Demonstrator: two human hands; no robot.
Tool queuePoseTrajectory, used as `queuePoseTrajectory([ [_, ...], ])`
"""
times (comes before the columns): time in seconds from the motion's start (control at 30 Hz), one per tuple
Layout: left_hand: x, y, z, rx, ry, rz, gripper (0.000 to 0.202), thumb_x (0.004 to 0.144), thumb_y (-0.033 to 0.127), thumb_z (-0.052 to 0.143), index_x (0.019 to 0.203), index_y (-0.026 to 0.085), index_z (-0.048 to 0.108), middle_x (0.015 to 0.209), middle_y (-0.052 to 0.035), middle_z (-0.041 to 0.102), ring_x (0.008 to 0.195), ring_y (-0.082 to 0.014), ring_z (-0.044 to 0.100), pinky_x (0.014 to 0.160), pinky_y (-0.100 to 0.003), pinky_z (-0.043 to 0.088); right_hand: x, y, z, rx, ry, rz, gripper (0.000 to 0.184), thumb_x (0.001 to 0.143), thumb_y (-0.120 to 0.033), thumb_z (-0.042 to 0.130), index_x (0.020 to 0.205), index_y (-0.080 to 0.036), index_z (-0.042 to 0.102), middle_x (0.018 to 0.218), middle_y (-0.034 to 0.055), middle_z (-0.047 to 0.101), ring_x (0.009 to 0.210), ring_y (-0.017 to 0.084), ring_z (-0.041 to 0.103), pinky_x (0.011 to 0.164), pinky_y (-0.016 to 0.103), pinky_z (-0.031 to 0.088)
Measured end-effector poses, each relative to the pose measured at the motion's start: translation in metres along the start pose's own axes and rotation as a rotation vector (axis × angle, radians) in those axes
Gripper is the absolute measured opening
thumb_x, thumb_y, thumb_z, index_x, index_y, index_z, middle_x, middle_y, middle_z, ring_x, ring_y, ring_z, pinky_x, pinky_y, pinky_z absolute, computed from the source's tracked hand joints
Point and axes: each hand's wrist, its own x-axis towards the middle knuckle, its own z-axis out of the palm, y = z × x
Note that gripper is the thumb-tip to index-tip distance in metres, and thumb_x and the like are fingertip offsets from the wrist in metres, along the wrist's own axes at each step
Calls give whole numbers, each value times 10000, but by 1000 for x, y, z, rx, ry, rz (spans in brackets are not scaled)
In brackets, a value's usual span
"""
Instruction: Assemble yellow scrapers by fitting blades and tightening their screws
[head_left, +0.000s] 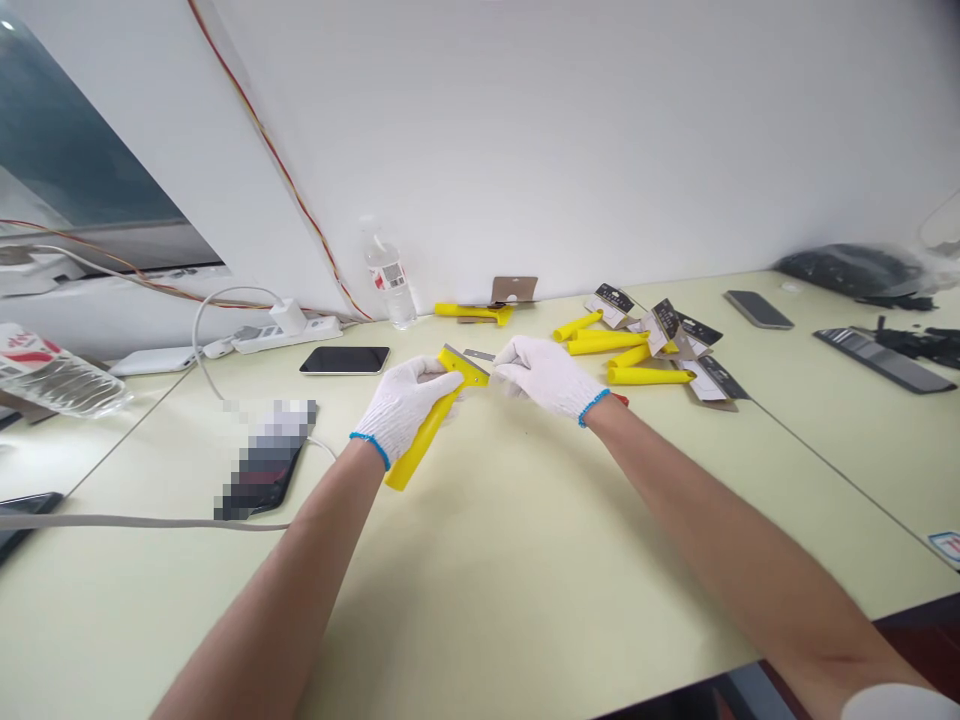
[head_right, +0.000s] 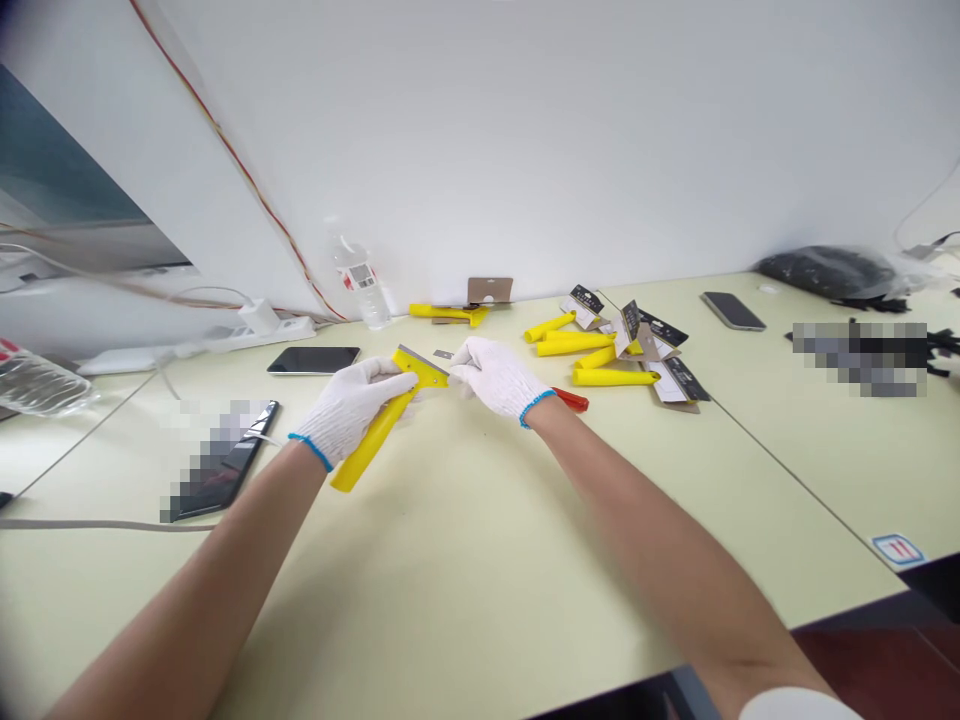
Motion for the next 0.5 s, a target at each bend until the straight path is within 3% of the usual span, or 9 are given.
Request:
queuePoseTrajectory([
  [0.17, 0, -4, 6, 62, -100, 22, 390, 760, 467, 818, 1006, 178, 730, 886, -87, 771, 723, -204, 732, 668, -339, 644, 1, -3, 6, 9, 79, -100, 169, 878, -320, 718, 840, -160, 751, 933, 40, 740, 841, 151, 649, 731, 249, 454],
  [0.33, -11, 5, 19, 84, -116, 12, 423, 762, 446, 817, 1050, 150, 726, 974, -104, 778, 827, -221, 745, 693, -330, 638, -2, -8, 15, 210, 94, -75, 165, 820, -289, 747, 897, -159, 813, 911, 28, 756, 827, 153, 668, 702, 239, 472],
  [0.5, -13, 6, 27, 168, -79, 54, 338, 768, 362, 788, 1030, 153, 746, 971, -105, 781, 875, -240, 741, 673, -325, 635, -2, -5, 20, 238, 79, -98, 193, 851, -225, 685, 956, -165, 834, 876, 20, 754, 790, 147, 671, 718, 244, 504],
])
